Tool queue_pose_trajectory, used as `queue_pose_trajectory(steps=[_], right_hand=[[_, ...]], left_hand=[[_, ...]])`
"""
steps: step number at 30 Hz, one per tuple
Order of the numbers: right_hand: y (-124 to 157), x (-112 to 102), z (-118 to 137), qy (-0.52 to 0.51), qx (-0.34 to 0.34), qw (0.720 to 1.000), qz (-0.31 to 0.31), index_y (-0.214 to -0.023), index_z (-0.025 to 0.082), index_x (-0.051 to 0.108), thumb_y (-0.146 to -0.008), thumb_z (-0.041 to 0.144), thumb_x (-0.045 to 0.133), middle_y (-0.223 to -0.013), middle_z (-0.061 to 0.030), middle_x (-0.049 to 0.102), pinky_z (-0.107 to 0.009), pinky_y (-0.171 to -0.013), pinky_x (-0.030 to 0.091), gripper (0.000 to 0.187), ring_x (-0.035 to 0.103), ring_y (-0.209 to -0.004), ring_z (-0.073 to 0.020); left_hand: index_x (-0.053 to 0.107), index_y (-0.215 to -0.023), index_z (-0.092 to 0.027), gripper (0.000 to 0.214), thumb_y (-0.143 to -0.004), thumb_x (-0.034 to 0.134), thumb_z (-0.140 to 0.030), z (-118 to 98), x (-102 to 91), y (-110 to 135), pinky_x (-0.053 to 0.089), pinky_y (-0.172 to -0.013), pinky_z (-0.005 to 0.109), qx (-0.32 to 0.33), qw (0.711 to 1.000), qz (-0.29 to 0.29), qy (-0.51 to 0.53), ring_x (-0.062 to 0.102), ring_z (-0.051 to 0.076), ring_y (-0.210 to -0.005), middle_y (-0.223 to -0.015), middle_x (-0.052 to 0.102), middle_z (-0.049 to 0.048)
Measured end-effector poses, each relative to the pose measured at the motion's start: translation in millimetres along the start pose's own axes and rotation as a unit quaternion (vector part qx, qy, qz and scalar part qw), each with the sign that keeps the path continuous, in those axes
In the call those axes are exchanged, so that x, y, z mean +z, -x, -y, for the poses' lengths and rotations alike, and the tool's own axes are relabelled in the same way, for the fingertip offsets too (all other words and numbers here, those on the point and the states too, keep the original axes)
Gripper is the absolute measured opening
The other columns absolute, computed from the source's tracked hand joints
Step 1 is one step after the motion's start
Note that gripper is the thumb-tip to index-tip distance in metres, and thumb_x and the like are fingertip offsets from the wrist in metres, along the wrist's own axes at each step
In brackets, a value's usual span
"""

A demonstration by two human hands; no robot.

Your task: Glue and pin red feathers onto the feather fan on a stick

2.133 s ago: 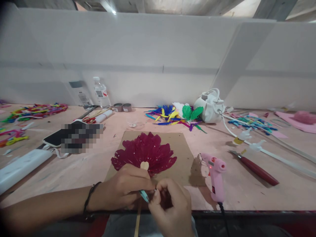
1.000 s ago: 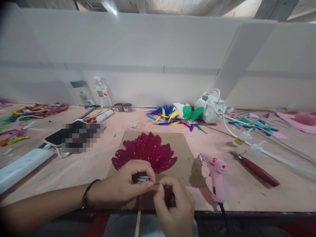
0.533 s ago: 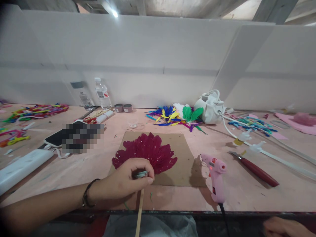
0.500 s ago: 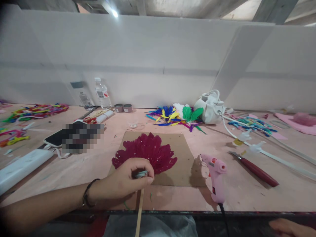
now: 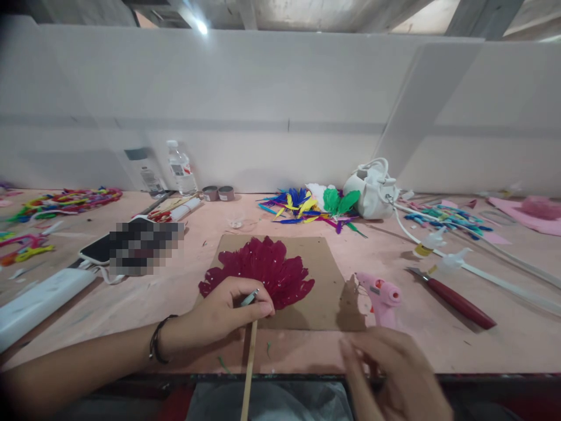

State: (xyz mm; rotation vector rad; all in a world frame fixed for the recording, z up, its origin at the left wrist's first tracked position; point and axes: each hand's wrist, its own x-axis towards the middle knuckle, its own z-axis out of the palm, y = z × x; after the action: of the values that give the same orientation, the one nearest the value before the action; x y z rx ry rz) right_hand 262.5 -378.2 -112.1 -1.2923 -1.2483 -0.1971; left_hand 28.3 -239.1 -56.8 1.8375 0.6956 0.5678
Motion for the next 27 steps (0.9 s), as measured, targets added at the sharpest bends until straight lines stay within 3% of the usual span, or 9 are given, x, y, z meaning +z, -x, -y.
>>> queue_pose_trajectory(steps=[2, 5, 13, 19, 23, 27], right_hand=[[-0.2, 22.3, 18.6, -0.010, -0.057, 0.996, 0.072, -0.101, 0.024, 0.073, -0.095, 0.016, 0.071, -0.096, -0.0057, 0.070, -0.027, -0.062, 0.052, 0.010, 0.068, -0.079, -0.0183], [-4.4, 45.2, 35.2, -0.036, -0.101, 0.990, 0.096, -0.103, 0.024, 0.073, -0.096, 0.014, 0.068, -0.092, -0.0034, 0.070, -0.022, -0.063, 0.055, 0.013, 0.069, -0.075, -0.0138], [-3.7, 62.0, 32.7, -0.056, -0.094, 0.988, 0.113, -0.097, 0.023, 0.075, -0.095, 0.014, 0.070, -0.089, -0.0032, 0.072, -0.018, -0.061, 0.057, 0.010, 0.071, -0.072, -0.0127], [-7.3, 63.5, 33.5, -0.072, -0.073, 0.986, 0.129, -0.097, 0.025, 0.075, -0.095, 0.016, 0.069, -0.089, -0.0015, 0.072, -0.017, -0.055, 0.054, 0.011, 0.070, -0.068, -0.0113], [-13.5, 64.4, 39.3, -0.098, -0.040, 0.983, 0.152, -0.092, 0.026, 0.074, -0.096, 0.020, 0.069, -0.087, -0.0006, 0.071, -0.020, -0.060, 0.054, 0.008, 0.069, -0.069, -0.0128], [-8.5, 70.2, 44.4, -0.166, 0.060, 0.976, 0.129, -0.087, 0.025, 0.073, -0.097, 0.025, 0.068, -0.085, -0.0012, 0.069, -0.022, -0.059, 0.053, 0.011, 0.068, -0.072, -0.0152]], left_hand=[[0.073, -0.081, -0.013, 0.026, -0.092, 0.070, -0.037, -0.2, 0.0, 0.2, 0.041, -0.068, 0.023, -0.003, 1.000, 0.002, 0.002, 0.058, 0.013, -0.076, -0.078, 0.067, 0.0019], [0.074, -0.082, -0.013, 0.027, -0.092, 0.071, -0.037, -1.2, 0.2, 0.8, 0.041, -0.067, 0.022, -0.008, 1.000, 0.010, 0.009, 0.057, 0.013, -0.073, -0.075, 0.066, 0.0016], [0.076, -0.079, -0.013, 0.026, -0.091, 0.074, -0.036, -0.1, 1.6, 2.5, 0.041, -0.065, 0.019, 0.003, 0.999, 0.028, 0.042, 0.056, 0.011, -0.070, -0.072, 0.066, 0.0007], [0.074, -0.077, -0.013, 0.033, -0.090, 0.076, -0.043, -0.9, -0.5, 1.6, 0.040, -0.063, 0.019, -0.022, 0.996, 0.043, 0.080, 0.054, 0.010, -0.067, -0.070, 0.065, 0.0002], [0.073, -0.078, -0.013, 0.033, -0.090, 0.075, -0.044, -4.1, -2.1, 2.0, 0.040, -0.063, 0.019, -0.029, 0.992, 0.056, 0.113, 0.051, 0.009, -0.064, -0.067, 0.060, -0.0020], [0.075, -0.102, -0.015, 0.026, -0.097, 0.064, -0.038, -10.5, -3.3, 4.7, 0.049, -0.079, 0.023, 0.013, 0.996, 0.037, 0.081, 0.065, 0.015, -0.087, -0.093, 0.073, 0.0044]])
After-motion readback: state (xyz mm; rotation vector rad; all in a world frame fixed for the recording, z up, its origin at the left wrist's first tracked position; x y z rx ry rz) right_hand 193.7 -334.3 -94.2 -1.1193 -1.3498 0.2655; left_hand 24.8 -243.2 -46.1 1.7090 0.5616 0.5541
